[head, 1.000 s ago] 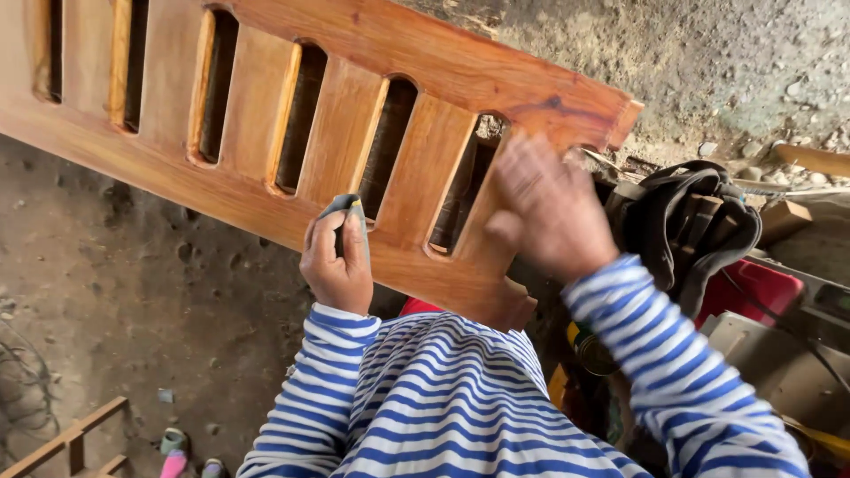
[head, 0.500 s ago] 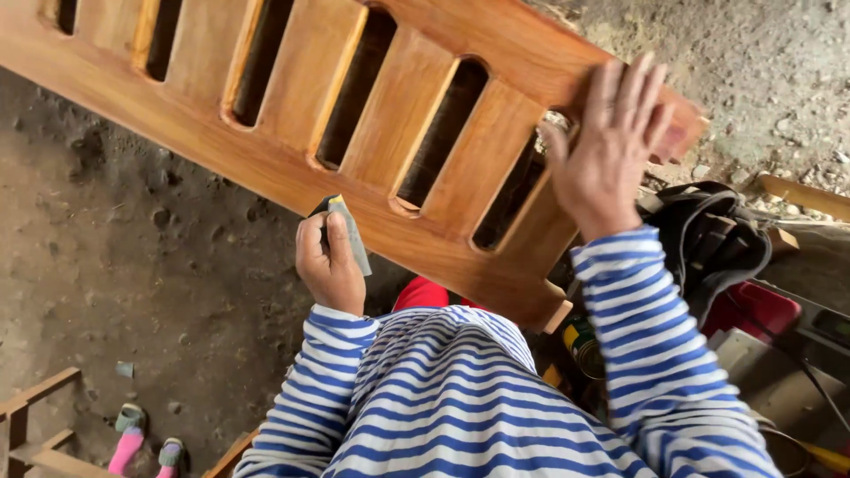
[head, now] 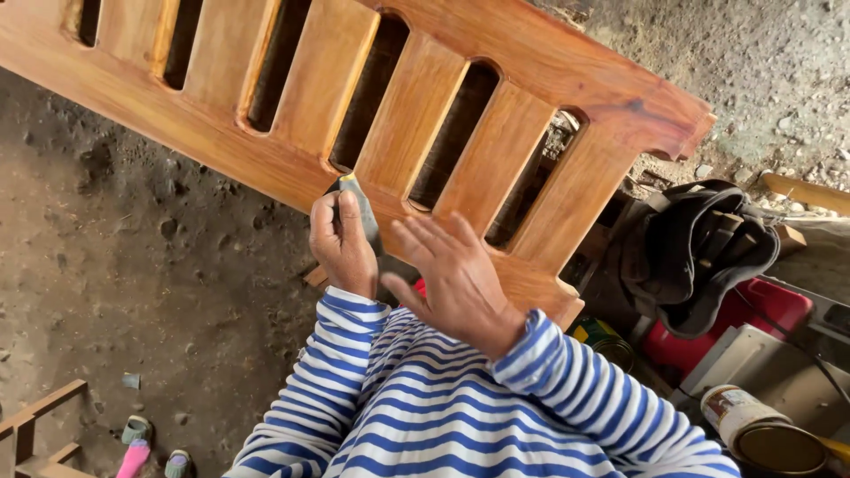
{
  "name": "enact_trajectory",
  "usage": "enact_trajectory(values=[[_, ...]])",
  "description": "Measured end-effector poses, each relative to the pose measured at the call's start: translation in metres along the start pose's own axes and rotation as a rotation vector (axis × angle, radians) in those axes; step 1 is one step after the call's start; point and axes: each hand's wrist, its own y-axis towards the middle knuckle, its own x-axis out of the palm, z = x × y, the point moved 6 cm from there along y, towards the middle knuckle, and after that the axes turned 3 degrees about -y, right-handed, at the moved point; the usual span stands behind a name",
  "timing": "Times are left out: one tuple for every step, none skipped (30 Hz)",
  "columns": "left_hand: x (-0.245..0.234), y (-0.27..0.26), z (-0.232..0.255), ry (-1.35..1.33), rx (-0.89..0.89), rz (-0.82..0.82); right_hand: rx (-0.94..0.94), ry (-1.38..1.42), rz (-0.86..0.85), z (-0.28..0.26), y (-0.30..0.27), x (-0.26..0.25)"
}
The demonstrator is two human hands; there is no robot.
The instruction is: The person sands a wooden headboard with a sanding block, smoothing the surface and edges of the slats and frame. The person repositions the headboard to access different sides and continues sanding the entire piece.
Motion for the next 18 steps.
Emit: enact_trajectory(values=[[-0.004,0.002,-0.002,-0.004,-0.040,0.031,-0.022,0.241,-0.095,-0.009,-0.003,-0.002],[-0.008,0.003,-0.012,-0.002,-0.042,0.034,-0.026,0.243,-0.098,0.008,0.002,0.008],[-0.013,0.004,-0.019,-0.033,0.009,0.065,-0.067,0.169,-0.019,0.023,0.006,0.013],[-0.016,0.005,-0.026,-0.067,0.061,0.092,-0.105,0.093,0.062,0.039,0.010,0.018],[-0.020,0.005,-0.030,-0.069,0.060,0.093,-0.106,0.091,0.062,0.067,0.018,0.024],[-0.026,0.004,-0.035,-0.052,0.056,0.107,-0.140,-0.142,0.033,0.092,0.025,0.033],[-0.033,0.003,-0.040,-0.034,0.052,0.121,-0.172,-0.375,0.004,0.118,0.032,0.042],[-0.038,0.004,-0.035,-0.036,0.053,0.127,-0.178,-0.377,0.006,0.129,0.045,0.006],[-0.044,0.004,-0.031,-0.018,0.024,0.128,-0.063,-0.317,-0.040,0.148,0.059,-0.029],[-0.052,0.000,-0.029,0.004,-0.014,0.131,0.049,-0.251,-0.093,0.164,0.070,-0.061],[-0.060,-0.004,-0.029,0.007,-0.022,0.140,0.039,-0.248,-0.100,0.210,0.057,-0.057],[-0.064,-0.003,-0.031,0.013,-0.065,0.132,0.312,-0.232,-0.122,0.273,0.043,-0.060],[-0.067,-0.003,-0.034,0.018,-0.109,0.124,0.585,-0.206,-0.145,0.333,0.025,-0.067],[-0.070,-0.004,-0.037,0.018,-0.115,0.128,0.580,-0.208,-0.150,0.320,0.024,-0.079],[-0.073,-0.005,-0.041,0.016,-0.121,0.138,0.824,-0.095,-0.053,0.318,0.014,-0.096],[-0.077,-0.009,-0.045,0.016,-0.133,0.149,1.063,0.022,0.040,0.315,0.001,-0.110],[-0.077,-0.013,-0.048,0.019,-0.144,0.155,1.057,0.018,0.027,0.322,0.002,-0.097],[-0.075,-0.014,-0.053,0.051,-0.169,0.160,0.937,-0.072,0.168,0.326,0.004,-0.093]])
